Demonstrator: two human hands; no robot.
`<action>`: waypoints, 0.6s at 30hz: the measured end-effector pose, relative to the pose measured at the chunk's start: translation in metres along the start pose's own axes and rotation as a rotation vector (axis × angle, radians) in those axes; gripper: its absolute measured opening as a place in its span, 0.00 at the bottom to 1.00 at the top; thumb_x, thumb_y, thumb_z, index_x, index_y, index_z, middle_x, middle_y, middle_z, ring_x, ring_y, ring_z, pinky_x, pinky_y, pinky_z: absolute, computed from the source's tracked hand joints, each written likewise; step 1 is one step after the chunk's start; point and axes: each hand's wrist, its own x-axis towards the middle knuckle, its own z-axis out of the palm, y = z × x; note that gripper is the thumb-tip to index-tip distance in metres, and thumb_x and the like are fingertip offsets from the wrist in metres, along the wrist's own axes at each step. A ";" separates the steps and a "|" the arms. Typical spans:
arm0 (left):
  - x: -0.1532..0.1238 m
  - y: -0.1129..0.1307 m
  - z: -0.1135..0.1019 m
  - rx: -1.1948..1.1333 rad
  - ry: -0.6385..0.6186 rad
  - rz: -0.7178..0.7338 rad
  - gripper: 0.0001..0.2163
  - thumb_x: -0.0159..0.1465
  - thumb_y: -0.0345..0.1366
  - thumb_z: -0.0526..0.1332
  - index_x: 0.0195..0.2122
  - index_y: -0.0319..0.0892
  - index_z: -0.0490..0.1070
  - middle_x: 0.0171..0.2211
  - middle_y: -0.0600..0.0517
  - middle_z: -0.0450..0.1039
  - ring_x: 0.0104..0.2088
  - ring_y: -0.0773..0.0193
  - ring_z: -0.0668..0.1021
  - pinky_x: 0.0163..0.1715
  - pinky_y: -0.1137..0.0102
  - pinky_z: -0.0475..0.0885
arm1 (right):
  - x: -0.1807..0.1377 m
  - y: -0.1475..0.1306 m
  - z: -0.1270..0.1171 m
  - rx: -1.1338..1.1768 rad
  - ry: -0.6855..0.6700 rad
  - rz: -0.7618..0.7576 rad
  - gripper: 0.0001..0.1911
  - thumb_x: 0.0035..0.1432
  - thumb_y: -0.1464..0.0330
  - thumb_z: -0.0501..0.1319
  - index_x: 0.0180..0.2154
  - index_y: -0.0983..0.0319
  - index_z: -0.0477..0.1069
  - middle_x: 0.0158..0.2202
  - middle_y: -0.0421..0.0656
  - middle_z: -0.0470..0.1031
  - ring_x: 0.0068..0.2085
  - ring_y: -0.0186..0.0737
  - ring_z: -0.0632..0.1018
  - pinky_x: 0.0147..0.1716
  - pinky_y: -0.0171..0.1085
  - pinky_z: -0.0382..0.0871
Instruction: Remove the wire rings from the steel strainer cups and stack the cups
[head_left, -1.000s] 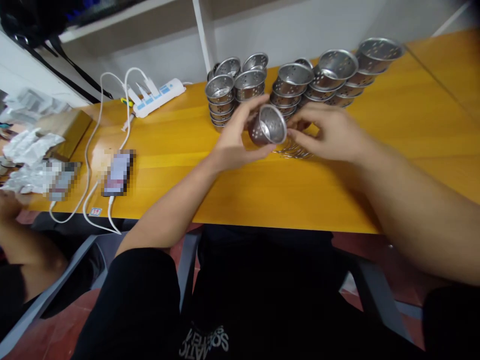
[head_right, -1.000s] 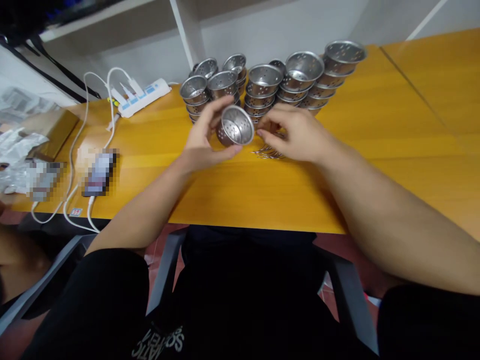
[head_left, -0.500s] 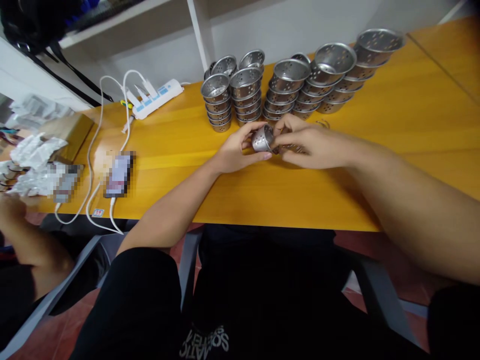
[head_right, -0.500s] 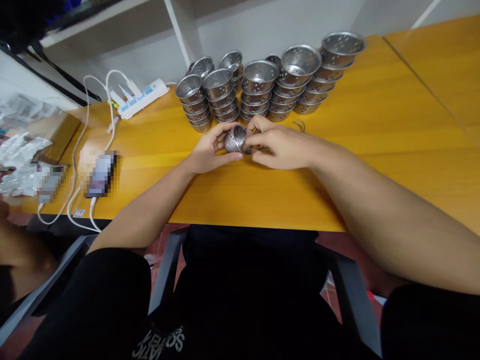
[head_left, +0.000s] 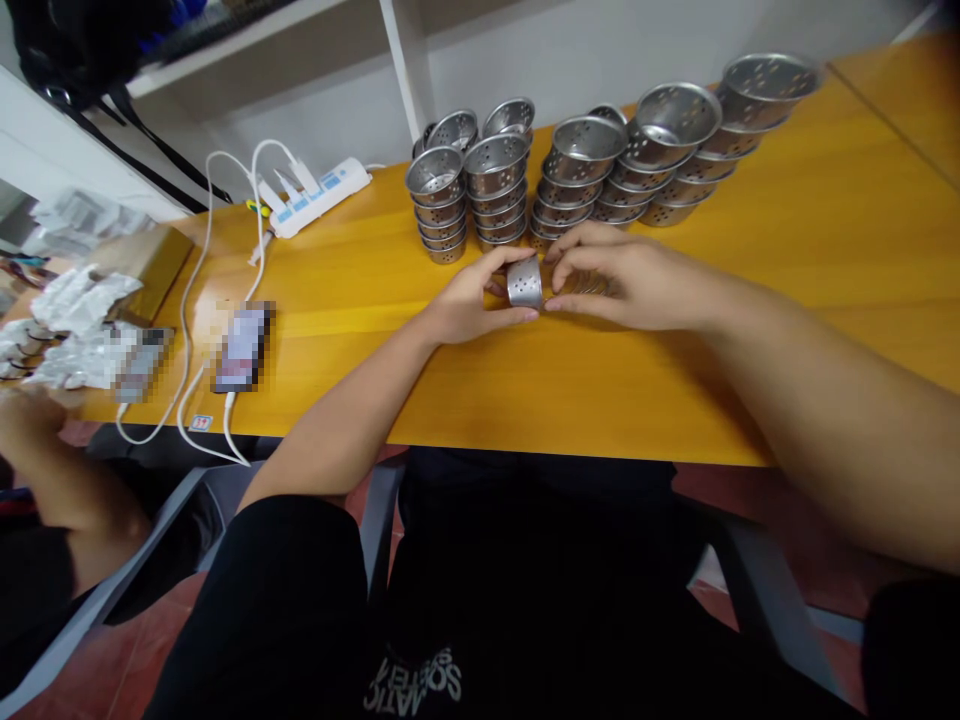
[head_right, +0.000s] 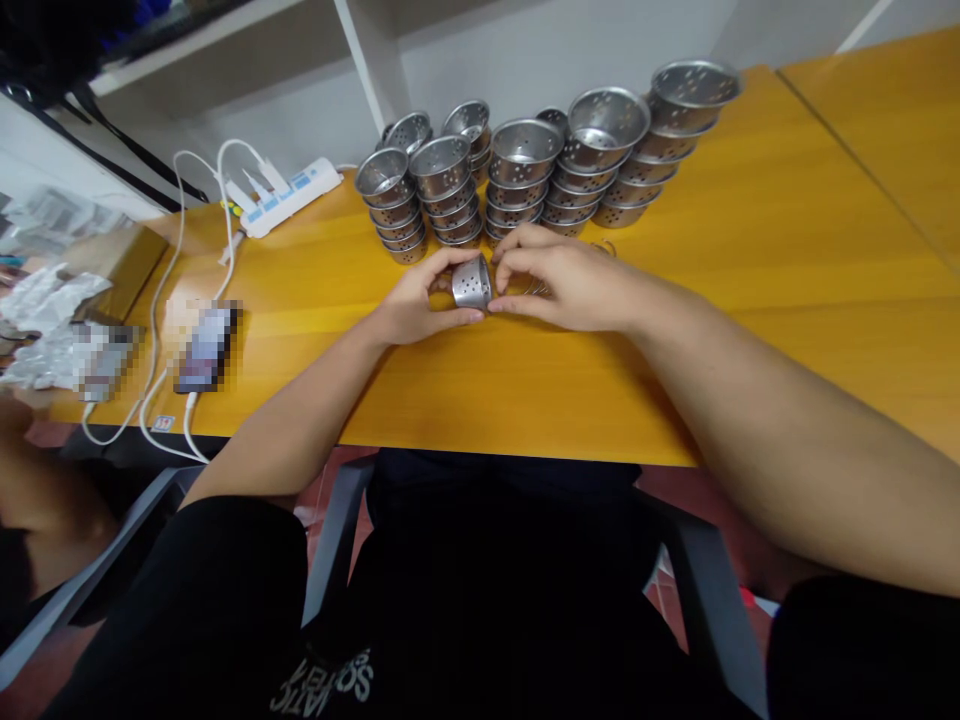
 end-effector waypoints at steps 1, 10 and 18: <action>0.000 0.000 0.000 -0.006 -0.006 0.010 0.47 0.72 0.68 0.85 0.82 0.48 0.74 0.83 0.35 0.80 0.80 0.32 0.85 0.81 0.40 0.87 | 0.000 0.000 0.000 0.000 -0.004 -0.004 0.24 0.79 0.34 0.72 0.52 0.42 0.92 0.65 0.50 0.87 0.66 0.73 0.86 0.72 0.75 0.82; -0.001 0.000 0.001 -0.163 -0.090 0.027 0.48 0.69 0.73 0.85 0.77 0.51 0.71 0.78 0.36 0.82 0.78 0.36 0.87 0.83 0.41 0.84 | 0.001 -0.012 -0.004 -0.016 -0.022 0.000 0.29 0.78 0.29 0.70 0.47 0.45 0.87 0.60 0.52 0.86 0.62 0.71 0.87 0.69 0.73 0.85; -0.009 0.008 -0.014 -0.144 -0.167 0.020 0.48 0.65 0.53 0.88 0.82 0.52 0.69 0.80 0.37 0.79 0.75 0.38 0.88 0.76 0.46 0.88 | 0.006 -0.021 0.000 0.088 -0.062 0.001 0.28 0.78 0.33 0.74 0.43 0.49 0.86 0.59 0.52 0.89 0.61 0.68 0.88 0.68 0.70 0.85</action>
